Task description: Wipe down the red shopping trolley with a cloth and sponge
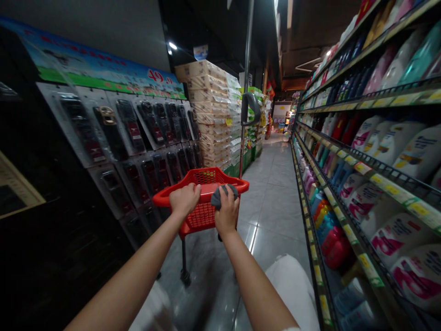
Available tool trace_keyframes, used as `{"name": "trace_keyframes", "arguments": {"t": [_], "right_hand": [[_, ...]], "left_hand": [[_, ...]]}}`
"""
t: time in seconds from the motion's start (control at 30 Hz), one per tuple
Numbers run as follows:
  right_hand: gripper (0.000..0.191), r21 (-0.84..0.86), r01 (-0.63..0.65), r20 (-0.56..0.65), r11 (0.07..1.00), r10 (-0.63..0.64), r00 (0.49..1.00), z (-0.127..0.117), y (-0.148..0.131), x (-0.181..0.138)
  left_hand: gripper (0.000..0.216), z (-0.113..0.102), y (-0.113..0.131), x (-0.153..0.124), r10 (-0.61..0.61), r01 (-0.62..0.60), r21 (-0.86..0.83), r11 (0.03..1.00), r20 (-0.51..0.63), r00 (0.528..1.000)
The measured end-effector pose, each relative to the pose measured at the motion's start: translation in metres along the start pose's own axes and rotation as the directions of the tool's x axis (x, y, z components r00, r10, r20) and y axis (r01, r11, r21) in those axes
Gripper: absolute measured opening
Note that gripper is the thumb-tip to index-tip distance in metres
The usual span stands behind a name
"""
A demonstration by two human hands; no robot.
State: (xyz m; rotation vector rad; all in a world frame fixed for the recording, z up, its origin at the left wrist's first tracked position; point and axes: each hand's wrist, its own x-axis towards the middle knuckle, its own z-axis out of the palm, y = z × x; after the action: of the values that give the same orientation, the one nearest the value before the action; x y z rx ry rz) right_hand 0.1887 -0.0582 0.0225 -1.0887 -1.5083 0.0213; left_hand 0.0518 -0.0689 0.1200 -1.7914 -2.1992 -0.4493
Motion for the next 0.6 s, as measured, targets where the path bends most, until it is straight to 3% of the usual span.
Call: {"name": "trace_keyframes", "arguments": {"t": [0.07,0.17,0.3,0.4,0.53,0.6], "right_hand": [[0.067,0.003,0.048,0.043,0.999,-0.048,0.998,-0.003,-0.001,0.001],[0.063,0.013,0.051,0.040,0.999,-0.051,0.998,-0.016,0.017,0.011],[0.057,0.025,-0.095,-0.137,0.995,0.097,0.986,-0.016,0.029,0.016],[0.064,0.072,-0.129,-0.193,0.989,0.140,0.971,0.008,0.004,0.000],[0.071,0.063,-0.021,-0.044,0.998,0.024,0.999,0.041,-0.045,-0.030],[0.068,0.053,0.041,0.017,0.998,-0.042,0.999,0.047,-0.055,-0.037]], "left_hand": [[0.061,-0.005,-0.010,0.002,0.093,-0.091,-0.031,0.995,0.078,0.993],[0.059,-0.013,-0.043,0.008,0.291,-0.273,-0.131,0.953,0.147,0.945],[0.062,-0.014,-0.083,0.012,0.203,-0.179,-0.162,0.970,0.152,0.967],[0.065,-0.006,-0.087,0.010,0.165,-0.143,-0.137,0.980,0.160,0.973],[0.063,0.000,-0.073,0.005,0.165,-0.151,-0.117,0.982,0.129,0.978],[0.063,0.000,-0.071,0.004,0.161,-0.147,-0.114,0.983,0.118,0.980]]}}
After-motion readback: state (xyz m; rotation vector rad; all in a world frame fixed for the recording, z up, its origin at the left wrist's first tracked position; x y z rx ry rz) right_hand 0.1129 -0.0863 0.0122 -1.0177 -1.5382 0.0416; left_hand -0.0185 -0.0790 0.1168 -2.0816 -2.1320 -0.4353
